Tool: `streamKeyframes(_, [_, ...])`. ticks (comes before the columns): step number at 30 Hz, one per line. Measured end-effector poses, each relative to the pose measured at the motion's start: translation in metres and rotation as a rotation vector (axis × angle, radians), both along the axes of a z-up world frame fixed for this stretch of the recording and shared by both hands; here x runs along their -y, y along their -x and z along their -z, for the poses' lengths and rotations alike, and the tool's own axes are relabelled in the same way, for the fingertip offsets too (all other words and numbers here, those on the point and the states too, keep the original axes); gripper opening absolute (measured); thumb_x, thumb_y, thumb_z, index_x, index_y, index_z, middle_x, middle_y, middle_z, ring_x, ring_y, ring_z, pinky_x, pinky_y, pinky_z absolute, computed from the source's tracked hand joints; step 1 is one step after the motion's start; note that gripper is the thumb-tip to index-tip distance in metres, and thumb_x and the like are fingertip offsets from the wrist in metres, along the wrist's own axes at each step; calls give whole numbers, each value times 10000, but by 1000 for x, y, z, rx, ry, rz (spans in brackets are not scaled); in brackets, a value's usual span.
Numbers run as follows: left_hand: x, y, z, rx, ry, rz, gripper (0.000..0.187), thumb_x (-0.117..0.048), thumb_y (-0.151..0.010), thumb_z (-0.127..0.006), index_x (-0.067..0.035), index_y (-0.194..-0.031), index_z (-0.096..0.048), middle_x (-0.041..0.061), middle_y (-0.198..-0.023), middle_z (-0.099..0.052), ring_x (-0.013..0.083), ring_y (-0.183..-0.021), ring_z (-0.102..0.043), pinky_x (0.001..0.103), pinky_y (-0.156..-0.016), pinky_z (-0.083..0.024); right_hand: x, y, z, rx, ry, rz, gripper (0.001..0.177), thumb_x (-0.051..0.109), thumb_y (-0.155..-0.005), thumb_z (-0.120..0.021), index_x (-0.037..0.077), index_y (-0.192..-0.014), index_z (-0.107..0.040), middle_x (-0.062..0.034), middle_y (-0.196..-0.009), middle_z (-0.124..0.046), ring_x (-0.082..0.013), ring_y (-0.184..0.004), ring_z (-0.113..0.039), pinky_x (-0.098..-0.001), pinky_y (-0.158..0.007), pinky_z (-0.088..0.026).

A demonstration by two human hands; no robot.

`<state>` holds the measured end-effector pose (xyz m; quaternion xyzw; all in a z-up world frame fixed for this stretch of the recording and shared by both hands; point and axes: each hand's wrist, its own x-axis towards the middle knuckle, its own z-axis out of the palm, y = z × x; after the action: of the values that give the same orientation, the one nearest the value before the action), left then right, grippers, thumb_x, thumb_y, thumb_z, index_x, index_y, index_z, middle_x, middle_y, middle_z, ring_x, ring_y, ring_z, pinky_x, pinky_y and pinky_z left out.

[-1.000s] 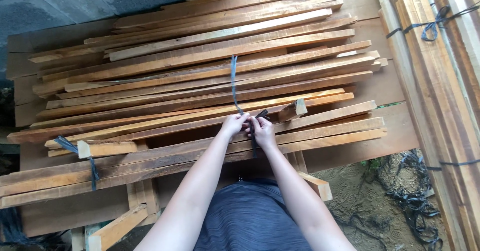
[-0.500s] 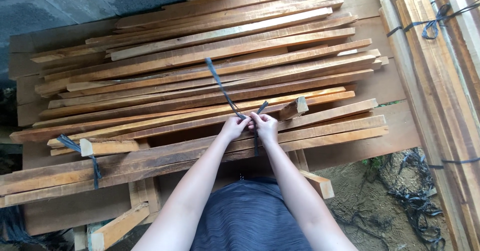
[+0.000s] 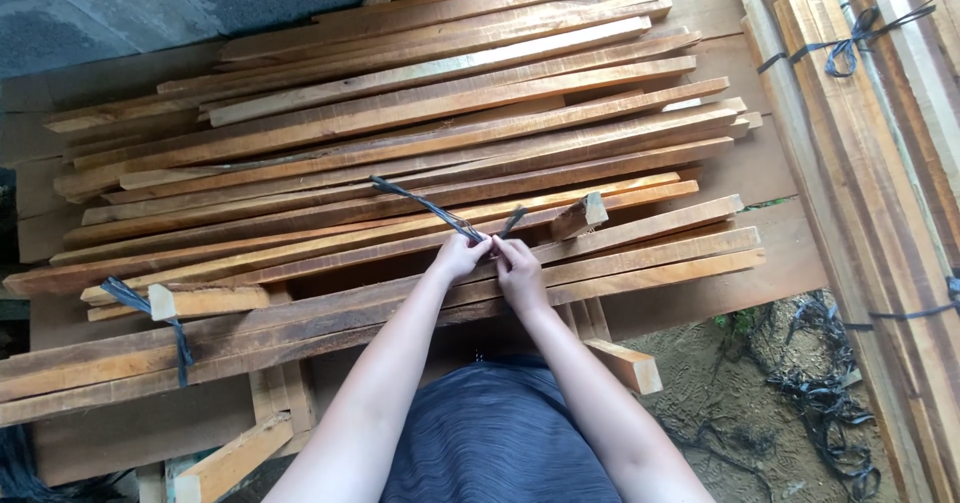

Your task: Bundling thin wooden planks using plastic ties and moving them.

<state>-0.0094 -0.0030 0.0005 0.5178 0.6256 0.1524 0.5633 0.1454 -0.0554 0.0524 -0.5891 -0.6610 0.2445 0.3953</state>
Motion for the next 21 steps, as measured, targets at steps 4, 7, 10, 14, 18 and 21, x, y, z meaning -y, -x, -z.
streamKeyframes(4, [4,1,-16,16,-40,62,293,-437,-901,-707,-241,-1098,-798,71,-1158,-762,311,-1233,-636,450,-1047,-489,-13,-16,12,238,-94,-85,361,-5,-812,-655,128,-1122,-784,-50,-936,-708,-250,-876,-706,-355,-786,-632])
streamKeyframes(7, [6,3,-24,-5,-25,56,321,-458,-892,-702,-198,-1046,-813,131,-1122,-761,369,-1195,-646,478,-999,-506,-20,-13,0,303,66,-89,137,75,-837,-680,107,-918,-786,-85,-887,-685,-319,-826,-717,-410,-711,-638])
streamKeyframes(10, [3,1,-23,-43,-25,32,341,-541,-872,-711,-240,-984,-825,75,-1060,-777,312,-1157,-673,444,-975,-522,-34,-12,-3,397,259,-102,112,61,-806,-684,22,-872,-766,-135,-950,-628,-418,-789,-716,-499,-688,-643])
streamKeyframes(14, [1,-1,-16,-8,-26,-49,346,-556,-863,-728,-230,-914,-831,81,-989,-786,320,-1111,-692,434,-919,-535,-50,-20,7,403,751,-157,164,223,-819,-694,186,-925,-814,-105,-921,-747,-361,-977,-737,-494,-845,-616])
streamKeyframes(18, [-1,5,-8,-40,28,-38,410,-608,-865,-715,-216,-904,-827,100,-953,-781,323,-1082,-702,422,-877,-544,-55,-22,-33,68,1044,-269,215,109,-853,-642,146,-968,-820,-82,-682,-764,-170,-695,-755,-304,-634,-655])
streamKeyframes(21, [-4,5,4,-63,66,-68,404,-614,-864,-698,-231,-845,-825,22,-802,-781,248,-975,-740,373,-835,-559,-50,-18,-6,192,786,-102,108,218,-829,-741,234,-894,-827,-44,-570,-716,-187,-688,-764,-369,-589,-628])
